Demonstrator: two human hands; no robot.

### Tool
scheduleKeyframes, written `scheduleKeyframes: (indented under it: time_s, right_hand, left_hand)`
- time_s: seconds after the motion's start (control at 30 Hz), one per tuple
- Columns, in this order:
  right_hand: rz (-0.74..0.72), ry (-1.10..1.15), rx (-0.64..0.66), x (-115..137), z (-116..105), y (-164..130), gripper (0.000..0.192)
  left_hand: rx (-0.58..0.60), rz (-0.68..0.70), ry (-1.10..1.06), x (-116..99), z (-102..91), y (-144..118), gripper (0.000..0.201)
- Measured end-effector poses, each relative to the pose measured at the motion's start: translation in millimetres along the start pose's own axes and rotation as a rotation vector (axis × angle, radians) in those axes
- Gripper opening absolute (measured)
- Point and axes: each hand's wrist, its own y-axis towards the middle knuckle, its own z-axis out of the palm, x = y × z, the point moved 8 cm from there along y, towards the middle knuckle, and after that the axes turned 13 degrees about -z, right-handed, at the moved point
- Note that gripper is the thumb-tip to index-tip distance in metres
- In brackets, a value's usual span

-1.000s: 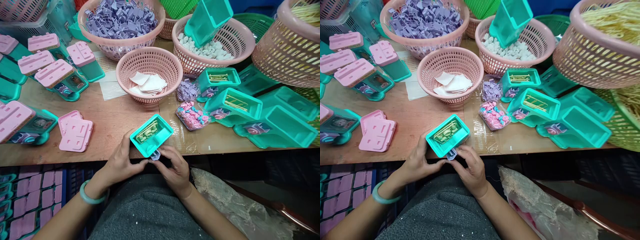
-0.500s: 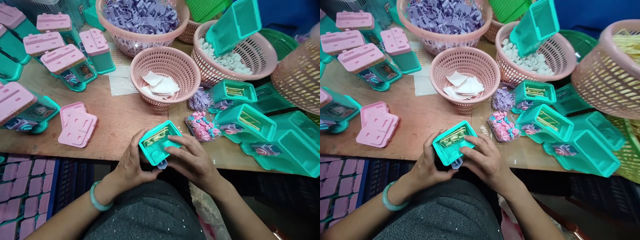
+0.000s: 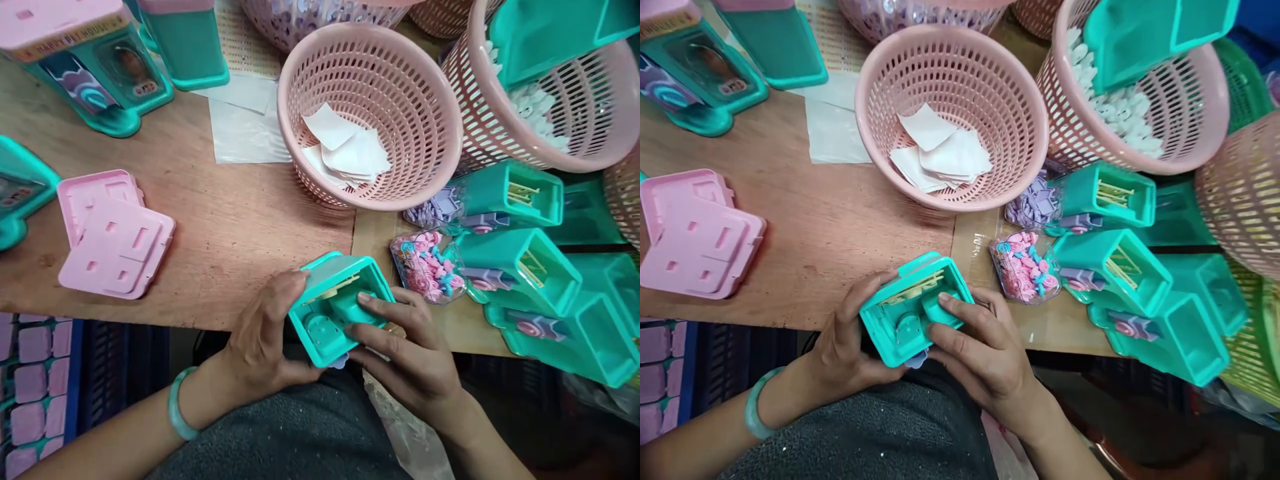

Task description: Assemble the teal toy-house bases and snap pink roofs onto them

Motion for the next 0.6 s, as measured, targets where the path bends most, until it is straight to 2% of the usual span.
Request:
scheduleKeyframes:
  time_s: [0.2, 0.37, 0.6]
  right_hand:
    - [0.025, -0.055, -0.006, 1.5, -3.6, 2.9, 0.022]
    - [0.019, -0.049, 0.028, 2.1, -2.7, 3.0, 0.021]
    - [-0.050, -0.076, 0.049, 6.3, -3.6, 4.8, 0.019]
  left_hand:
    - [-0.051, -0.002, 0.008, 0.5, -1.1, -0.2, 0.109]
    - [-0.005, 0.003, -0.009, 0.1, -1.4, 0.3, 0.109]
    - [-0.004, -0.008, -0.036, 1.9, -1.2, 1.6, 0.108]
